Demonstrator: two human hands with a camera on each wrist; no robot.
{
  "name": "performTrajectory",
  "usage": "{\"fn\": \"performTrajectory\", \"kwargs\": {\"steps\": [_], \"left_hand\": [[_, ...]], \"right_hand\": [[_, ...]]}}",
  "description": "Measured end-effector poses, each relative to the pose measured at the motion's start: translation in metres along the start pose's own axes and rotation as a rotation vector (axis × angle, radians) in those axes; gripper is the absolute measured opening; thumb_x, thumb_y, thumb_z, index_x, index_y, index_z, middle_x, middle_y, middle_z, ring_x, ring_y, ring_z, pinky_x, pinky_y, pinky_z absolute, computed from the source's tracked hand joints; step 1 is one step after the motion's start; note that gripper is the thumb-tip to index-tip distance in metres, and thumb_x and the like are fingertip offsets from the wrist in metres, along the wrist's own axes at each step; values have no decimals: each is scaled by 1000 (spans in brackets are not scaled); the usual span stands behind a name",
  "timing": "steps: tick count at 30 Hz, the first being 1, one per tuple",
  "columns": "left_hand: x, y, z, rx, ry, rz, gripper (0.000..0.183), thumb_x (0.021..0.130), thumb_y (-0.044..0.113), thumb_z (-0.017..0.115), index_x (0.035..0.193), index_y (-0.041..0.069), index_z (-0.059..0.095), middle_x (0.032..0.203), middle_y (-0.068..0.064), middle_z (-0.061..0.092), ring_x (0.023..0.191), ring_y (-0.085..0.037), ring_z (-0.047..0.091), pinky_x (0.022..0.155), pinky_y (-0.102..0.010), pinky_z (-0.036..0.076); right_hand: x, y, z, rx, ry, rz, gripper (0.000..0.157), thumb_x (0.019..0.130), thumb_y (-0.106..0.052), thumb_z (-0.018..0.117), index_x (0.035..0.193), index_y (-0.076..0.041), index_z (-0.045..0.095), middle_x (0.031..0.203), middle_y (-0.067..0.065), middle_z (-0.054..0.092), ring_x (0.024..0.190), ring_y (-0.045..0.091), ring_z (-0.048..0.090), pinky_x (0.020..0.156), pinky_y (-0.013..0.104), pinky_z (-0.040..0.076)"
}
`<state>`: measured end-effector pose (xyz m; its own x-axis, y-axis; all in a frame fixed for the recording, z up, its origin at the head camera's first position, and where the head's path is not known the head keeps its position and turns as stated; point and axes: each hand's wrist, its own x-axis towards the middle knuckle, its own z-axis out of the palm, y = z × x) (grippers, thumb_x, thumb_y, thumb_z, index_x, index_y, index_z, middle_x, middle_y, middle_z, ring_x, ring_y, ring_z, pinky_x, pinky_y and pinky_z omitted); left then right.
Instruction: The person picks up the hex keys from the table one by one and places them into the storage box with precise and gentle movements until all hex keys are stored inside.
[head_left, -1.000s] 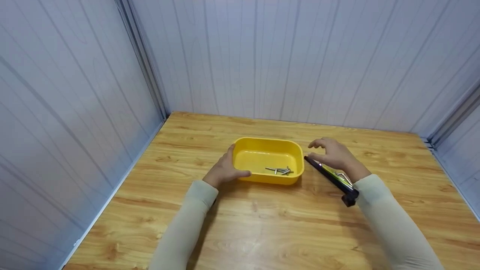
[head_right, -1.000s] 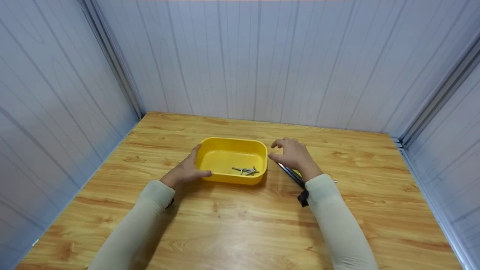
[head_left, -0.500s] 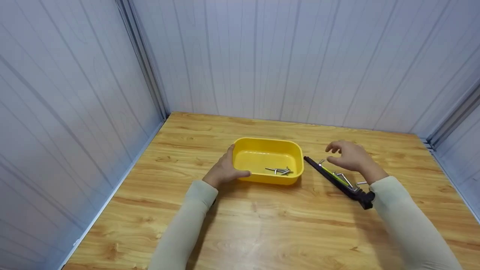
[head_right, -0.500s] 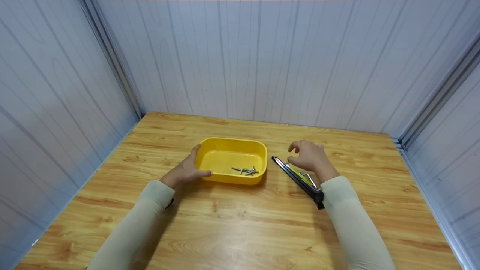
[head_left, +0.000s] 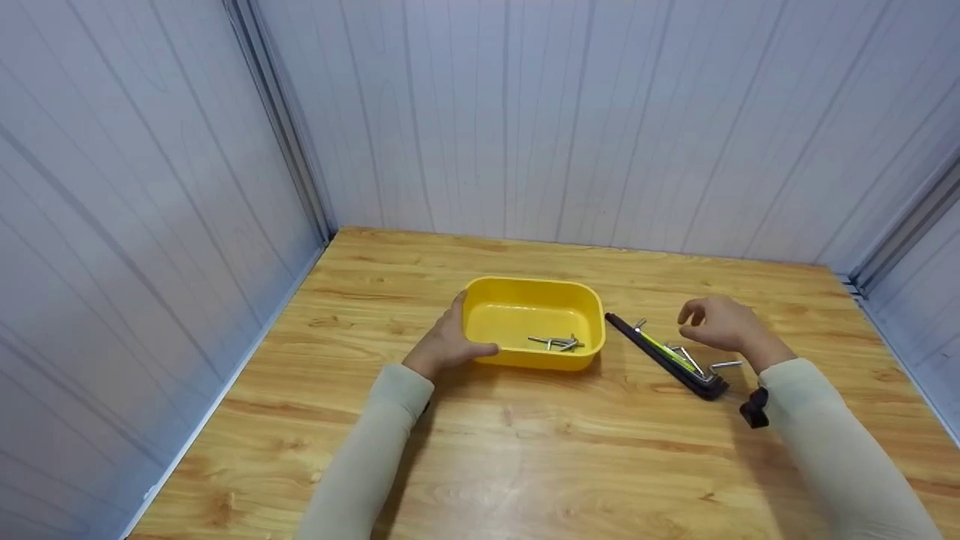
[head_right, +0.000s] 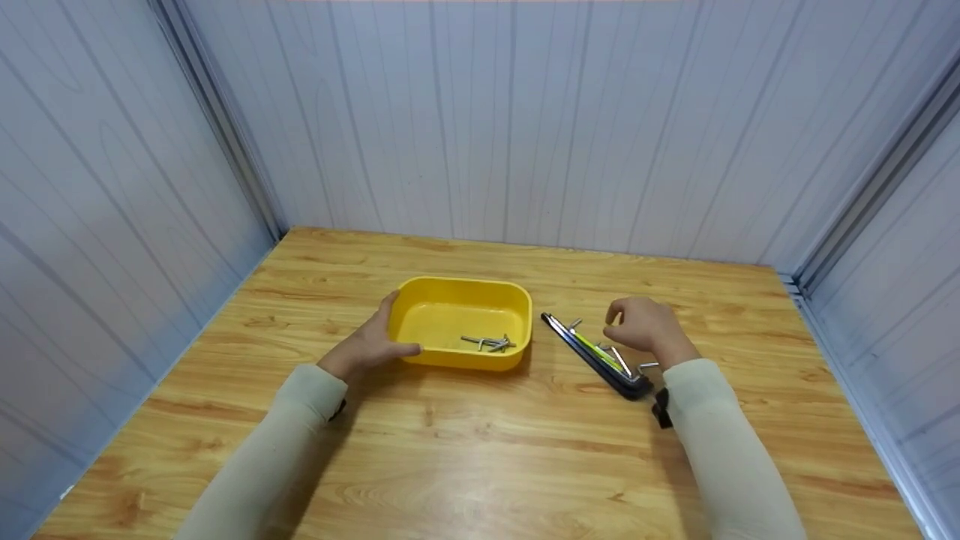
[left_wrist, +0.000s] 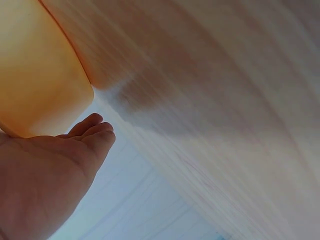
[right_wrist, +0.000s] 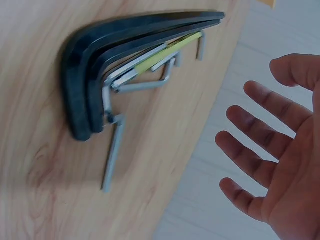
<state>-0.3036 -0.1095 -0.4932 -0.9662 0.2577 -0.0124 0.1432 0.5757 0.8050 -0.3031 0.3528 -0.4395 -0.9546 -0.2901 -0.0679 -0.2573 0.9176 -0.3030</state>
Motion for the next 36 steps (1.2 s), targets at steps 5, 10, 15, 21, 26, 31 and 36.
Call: {"fn": "performTrajectory", "kwargs": {"steps": [5, 10, 15, 21, 26, 31, 36], "left_hand": [[0, -2, 0, -4, 1, 8, 121, 67, 44, 83, 155, 12, 6, 141, -12, 45, 115, -26, 50, 105, -41, 35], [-1, -2, 0, -19, 3, 23, 123, 65, 46, 84, 155, 12, 7, 140, -12, 46, 115, -27, 50, 105, -41, 35], [-1, -1, 0, 27, -1, -10, 121, 67, 46, 82, 155, 14, 5, 143, -13, 43, 118, -27, 48, 106, -41, 35], [-1, 0, -1, 63, -4, -29, 125, 64, 54, 81, 155, 15, 4, 146, -14, 41, 122, -27, 47, 109, -42, 33], [-1, 0, -1, 45, 1, -19, 125, 64, 51, 82, 155, 14, 5, 143, -13, 43, 120, -27, 48, 108, -42, 34], [-1, 0, -1, 51, 6, -25, 124, 64, 50, 82, 155, 15, 5, 143, -13, 44, 119, -27, 48, 107, -41, 35], [-1, 1, 0, 54, 6, -30, 124, 64, 51, 82, 155, 16, 5, 142, -13, 44, 117, -27, 49, 105, -42, 36]], "right_hand": [[-3, 11, 4, 22, -32, 20, 25, 87, -27, 62, 100, -7, 69, 97, 16, 67, 80, 24, 61, 68, 43, 49], [-7, 21, 7, 25, -59, 34, 24, 86, -28, 62, 98, -9, 70, 94, 14, 67, 78, 22, 59, 64, 39, 47], [-12, 35, 13, 21, -82, 36, 20, 85, -26, 62, 95, -10, 70, 94, 14, 67, 78, 22, 60, 65, 41, 48], [-18, 51, 19, 34, -153, 71, 14, 83, -19, 66, 93, -10, 69, 91, 12, 66, 76, 21, 57, 62, 36, 45], [-20, 60, 25, 7, -165, 67, 12, 80, -20, 71, 88, -11, 67, 85, 7, 64, 76, 20, 55, 66, 38, 45], [-21, 65, 28, 7, -141, 25, 8, 80, -16, 71, 83, -12, 66, 80, 4, 62, 74, 18, 53, 66, 37, 44], [-24, 66, 29, 43, -158, 46, 4, 79, -11, 68, 82, -12, 66, 82, 4, 62, 76, 19, 53, 68, 38, 44]]}}
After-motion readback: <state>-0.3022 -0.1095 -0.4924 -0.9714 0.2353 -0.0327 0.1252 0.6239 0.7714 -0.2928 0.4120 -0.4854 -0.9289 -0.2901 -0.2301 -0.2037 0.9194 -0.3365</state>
